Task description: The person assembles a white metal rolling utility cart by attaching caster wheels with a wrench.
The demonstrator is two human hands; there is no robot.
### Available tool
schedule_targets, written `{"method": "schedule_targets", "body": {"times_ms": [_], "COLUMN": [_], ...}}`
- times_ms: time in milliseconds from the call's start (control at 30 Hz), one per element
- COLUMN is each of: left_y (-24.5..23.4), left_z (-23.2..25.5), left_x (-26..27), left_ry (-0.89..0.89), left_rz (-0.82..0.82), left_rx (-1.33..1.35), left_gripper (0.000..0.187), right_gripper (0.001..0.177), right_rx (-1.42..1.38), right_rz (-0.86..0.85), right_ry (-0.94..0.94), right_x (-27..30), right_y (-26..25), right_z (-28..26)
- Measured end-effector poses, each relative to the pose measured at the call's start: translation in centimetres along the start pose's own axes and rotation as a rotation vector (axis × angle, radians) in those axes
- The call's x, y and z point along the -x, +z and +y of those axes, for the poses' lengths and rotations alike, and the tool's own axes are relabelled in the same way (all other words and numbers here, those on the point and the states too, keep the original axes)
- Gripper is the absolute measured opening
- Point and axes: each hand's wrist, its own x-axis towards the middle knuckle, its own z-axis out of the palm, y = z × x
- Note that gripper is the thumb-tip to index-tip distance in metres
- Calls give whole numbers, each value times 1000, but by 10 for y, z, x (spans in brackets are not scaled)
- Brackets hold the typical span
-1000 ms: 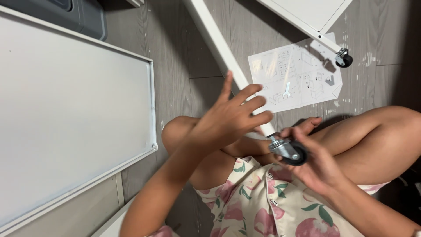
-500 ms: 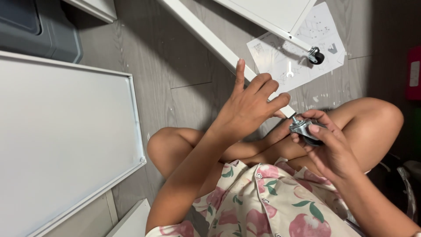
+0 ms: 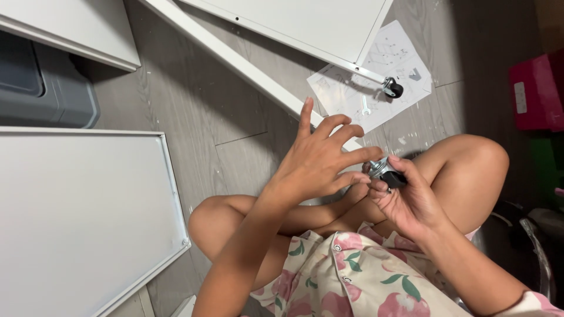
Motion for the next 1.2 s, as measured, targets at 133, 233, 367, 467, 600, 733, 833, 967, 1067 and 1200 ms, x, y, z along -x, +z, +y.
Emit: {"method": "schedule_targets", "body": {"times_ms": [133, 233, 367, 467, 600, 733, 833, 967, 1067, 1200], "left_y": [4, 5, 9, 17, 16, 13, 17, 19, 20, 21], "left_z": [2, 3, 8, 7, 10, 13, 11, 11, 11, 13], "left_x": [-1, -3, -5, -4, -8, -11, -10, -12, -12, -13], "left_ry": [-14, -40, -39, -33, -23, -16, 5, -7, -15, -21], "left_rz": [-2, -24, -8, 13, 19, 35, 65, 61, 46, 59], "left_rx": [4, 13, 11, -25, -80, -55, -40, -2, 20, 25], "left_gripper": [43, 42, 45, 44, 42, 51, 44, 38, 37, 36], "right_gripper": [32, 37, 32, 28, 31, 37, 44, 53, 74, 73], "right_rx": [29, 42, 40, 84, 243, 314, 340, 689, 1229, 1691], "right_rz": [68, 69, 17, -37, -7, 16, -74, -48, -63, 33], "right_ry": [18, 52, 103, 118, 63, 66, 58, -339, -826, -1249], "right_x": [3, -3, -13, -12, -8, -10, -8, 7, 8, -2], "right_y": [11, -1, -17, -14, -14, -32, -34, -8, -3, -20], "right_z": [-5, -5, -2, -3, -7, -16, -17, -5, 6, 13]}}
